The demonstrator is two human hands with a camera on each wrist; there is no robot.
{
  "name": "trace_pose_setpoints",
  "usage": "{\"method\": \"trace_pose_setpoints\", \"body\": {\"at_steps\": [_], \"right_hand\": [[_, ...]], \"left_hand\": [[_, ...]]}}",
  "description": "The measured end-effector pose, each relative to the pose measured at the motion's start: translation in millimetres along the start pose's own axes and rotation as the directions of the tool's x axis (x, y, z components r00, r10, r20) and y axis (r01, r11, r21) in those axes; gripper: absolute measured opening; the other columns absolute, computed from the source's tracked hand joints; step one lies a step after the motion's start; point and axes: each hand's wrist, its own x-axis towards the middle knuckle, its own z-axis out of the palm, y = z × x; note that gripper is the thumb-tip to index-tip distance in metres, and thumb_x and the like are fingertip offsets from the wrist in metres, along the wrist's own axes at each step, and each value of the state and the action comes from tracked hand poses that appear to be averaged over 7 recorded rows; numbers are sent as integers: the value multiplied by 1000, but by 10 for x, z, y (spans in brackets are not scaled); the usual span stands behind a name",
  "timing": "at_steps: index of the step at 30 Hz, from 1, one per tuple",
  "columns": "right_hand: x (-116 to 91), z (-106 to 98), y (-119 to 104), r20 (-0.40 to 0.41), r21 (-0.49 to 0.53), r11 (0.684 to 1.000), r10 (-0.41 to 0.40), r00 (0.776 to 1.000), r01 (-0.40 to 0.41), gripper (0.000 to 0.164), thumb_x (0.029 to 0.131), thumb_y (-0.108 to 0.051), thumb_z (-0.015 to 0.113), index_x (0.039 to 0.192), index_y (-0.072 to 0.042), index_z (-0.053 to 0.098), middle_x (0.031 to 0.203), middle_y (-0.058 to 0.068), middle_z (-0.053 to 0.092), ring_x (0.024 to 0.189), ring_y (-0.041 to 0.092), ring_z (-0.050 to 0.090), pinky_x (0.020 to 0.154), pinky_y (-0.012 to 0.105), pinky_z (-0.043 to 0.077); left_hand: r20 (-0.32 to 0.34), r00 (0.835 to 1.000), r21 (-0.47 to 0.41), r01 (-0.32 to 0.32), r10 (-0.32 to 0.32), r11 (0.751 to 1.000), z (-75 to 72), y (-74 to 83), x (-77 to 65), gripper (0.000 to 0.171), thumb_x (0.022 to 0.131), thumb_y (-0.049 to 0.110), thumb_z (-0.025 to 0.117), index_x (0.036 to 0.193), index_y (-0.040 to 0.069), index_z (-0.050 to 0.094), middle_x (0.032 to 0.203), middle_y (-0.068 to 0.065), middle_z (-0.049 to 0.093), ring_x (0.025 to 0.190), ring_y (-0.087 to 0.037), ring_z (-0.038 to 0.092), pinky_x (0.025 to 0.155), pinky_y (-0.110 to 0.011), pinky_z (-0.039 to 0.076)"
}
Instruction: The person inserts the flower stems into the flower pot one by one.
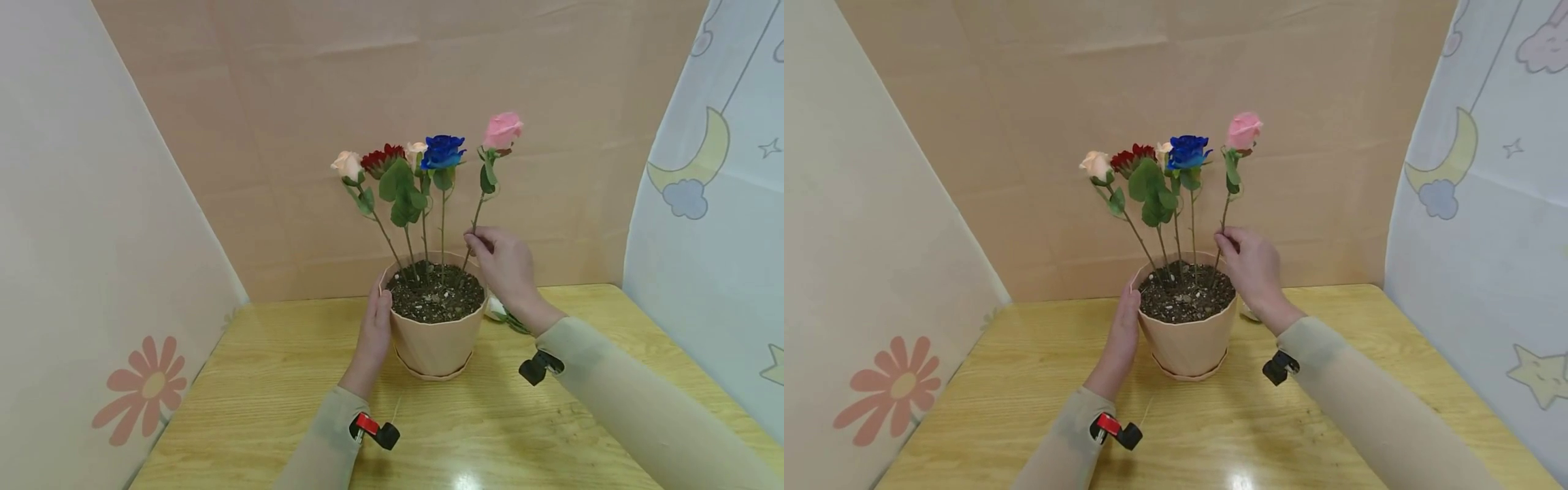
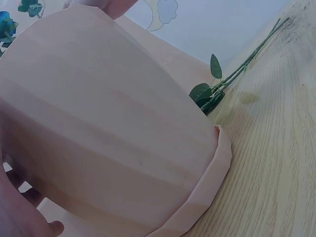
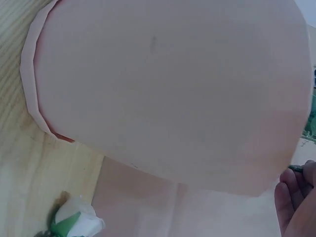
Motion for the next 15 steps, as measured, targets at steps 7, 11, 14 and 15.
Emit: {"method": "trace_pose_setpoints", "body": {"at_steps": [7, 11, 14, 15], "right_hand": [[-56, 147, 28, 30, -16, 1000, -26, 999, 26, 22, 112, -19, 70, 113, -4, 86, 96, 12, 82, 76, 25, 75, 71, 46, 59], [-73, 205, 10, 29, -24, 999, -24, 999, 24, 24, 112, -21, 70, 108, -5, 86, 90, 11, 80, 71, 25, 69, 68, 44, 54], [-84, 232, 7, 27, -25, 1000, -4, 1000, 4, 26, 113, -22, 69, 109, -4, 86, 85, 12, 77, 66, 24, 62, 63, 41, 47], [-85, 240, 8, 24, -30, 1000, 2, 1000, -1, 26, 113, -22, 69, 111, -4, 86, 85, 12, 77, 65, 23, 61, 63, 40, 46]], "left_hand": [[-3, 1000, -4, -8, 8, 1000, 6, 1, -23, 56, 123, 40, 30, 177, 28, 26, 182, -10, 21, 166, -38, 21, 132, -63, 18], [-14, 1000, -7, -5, 4, 1000, 15, 13, -29, 57, 122, 41, 31, 177, 26, 25, 182, -10, 20, 166, -37, 21, 132, -61, 19], [-16, 1000, -10, -4, 4, 1000, 26, 28, -29, 59, 122, 43, 32, 177, 24, 25, 182, -10, 20, 166, -37, 21, 132, -60, 19], [-16, 1000, -8, -7, 7, 1000, 28, 31, -27, 59, 122, 43, 32, 177, 24, 26, 182, -10, 20, 166, -37, 22, 132, -60, 20]]}}
